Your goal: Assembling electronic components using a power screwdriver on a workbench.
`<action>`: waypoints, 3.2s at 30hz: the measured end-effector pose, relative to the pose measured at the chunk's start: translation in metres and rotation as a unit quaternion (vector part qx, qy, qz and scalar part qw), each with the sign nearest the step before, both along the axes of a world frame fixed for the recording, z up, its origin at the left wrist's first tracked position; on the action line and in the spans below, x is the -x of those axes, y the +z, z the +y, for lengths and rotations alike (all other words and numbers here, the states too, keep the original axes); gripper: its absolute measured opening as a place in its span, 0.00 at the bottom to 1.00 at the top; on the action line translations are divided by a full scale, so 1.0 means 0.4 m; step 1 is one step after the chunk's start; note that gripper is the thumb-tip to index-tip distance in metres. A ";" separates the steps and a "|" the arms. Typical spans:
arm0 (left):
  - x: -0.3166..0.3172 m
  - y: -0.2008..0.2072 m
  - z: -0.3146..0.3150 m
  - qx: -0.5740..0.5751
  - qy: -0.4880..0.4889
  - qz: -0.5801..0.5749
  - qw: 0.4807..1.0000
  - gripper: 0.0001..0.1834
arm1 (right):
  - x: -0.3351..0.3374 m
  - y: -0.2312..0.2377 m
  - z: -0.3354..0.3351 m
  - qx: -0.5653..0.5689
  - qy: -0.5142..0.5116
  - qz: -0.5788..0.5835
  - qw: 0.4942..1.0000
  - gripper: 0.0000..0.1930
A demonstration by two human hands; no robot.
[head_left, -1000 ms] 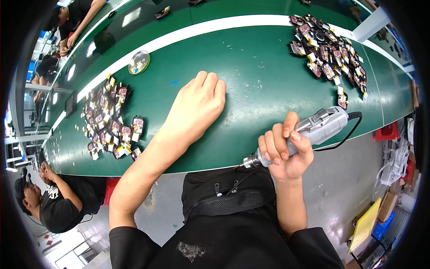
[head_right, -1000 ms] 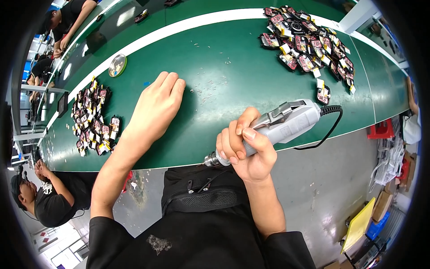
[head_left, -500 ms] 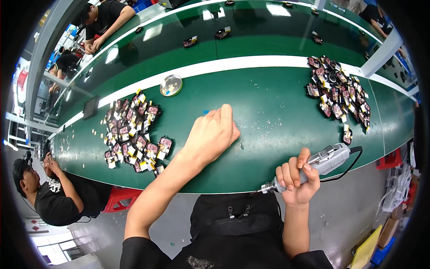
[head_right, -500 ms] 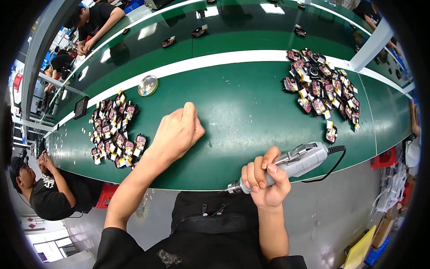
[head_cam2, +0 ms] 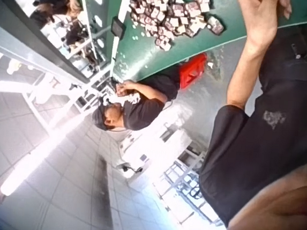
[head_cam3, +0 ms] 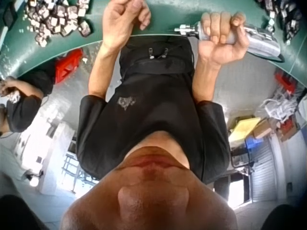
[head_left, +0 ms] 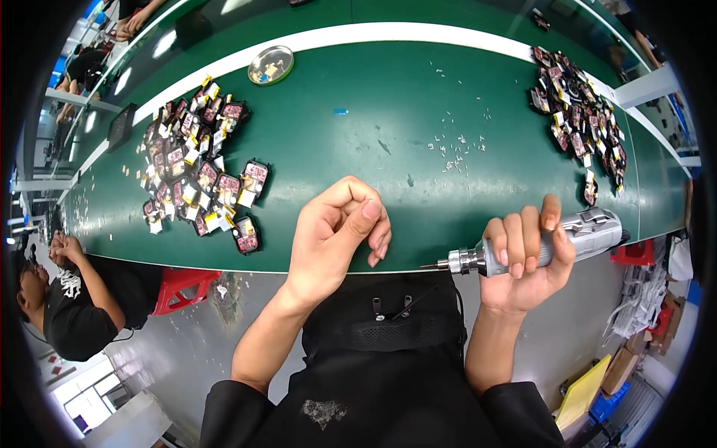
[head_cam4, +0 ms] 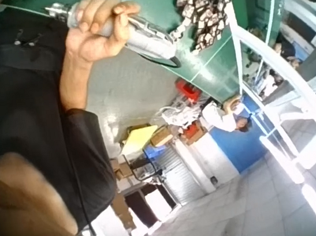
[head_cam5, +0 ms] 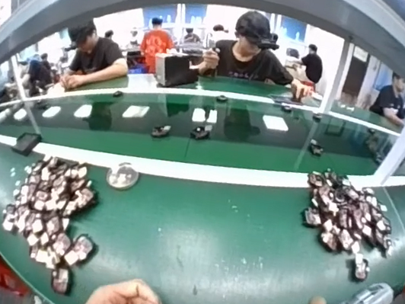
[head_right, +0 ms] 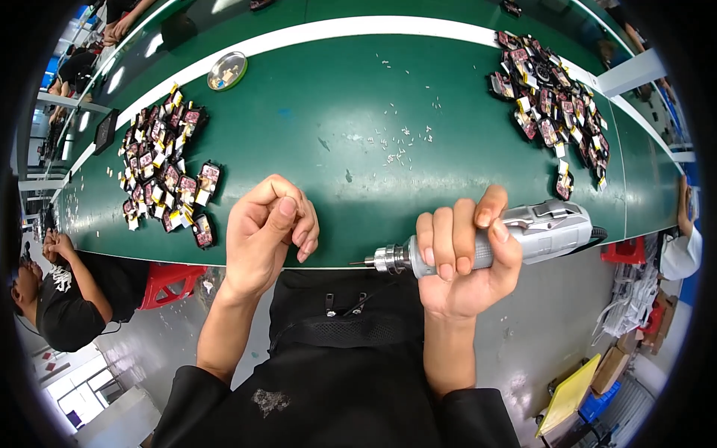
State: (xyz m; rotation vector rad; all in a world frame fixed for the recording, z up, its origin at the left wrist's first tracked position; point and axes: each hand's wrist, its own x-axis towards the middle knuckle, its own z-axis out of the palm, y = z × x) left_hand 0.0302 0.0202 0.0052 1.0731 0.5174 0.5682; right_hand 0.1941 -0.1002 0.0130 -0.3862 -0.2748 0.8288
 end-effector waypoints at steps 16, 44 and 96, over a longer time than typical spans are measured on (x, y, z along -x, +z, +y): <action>0.010 -0.001 -0.098 0.144 -0.063 -0.097 0.983 0.15 | 0.037 0.063 0.036 -0.073 -0.007 -0.013 0.997 0.04; -0.012 -0.006 -0.123 -0.073 -0.024 0.093 0.993 0.13 | 0.009 0.036 0.023 -0.061 -0.010 -0.048 0.997 0.04; 0.036 0.049 0.101 -0.578 -0.134 0.240 0.768 0.24 | -0.001 -0.075 0.030 0.004 0.024 0.011 1.000 0.04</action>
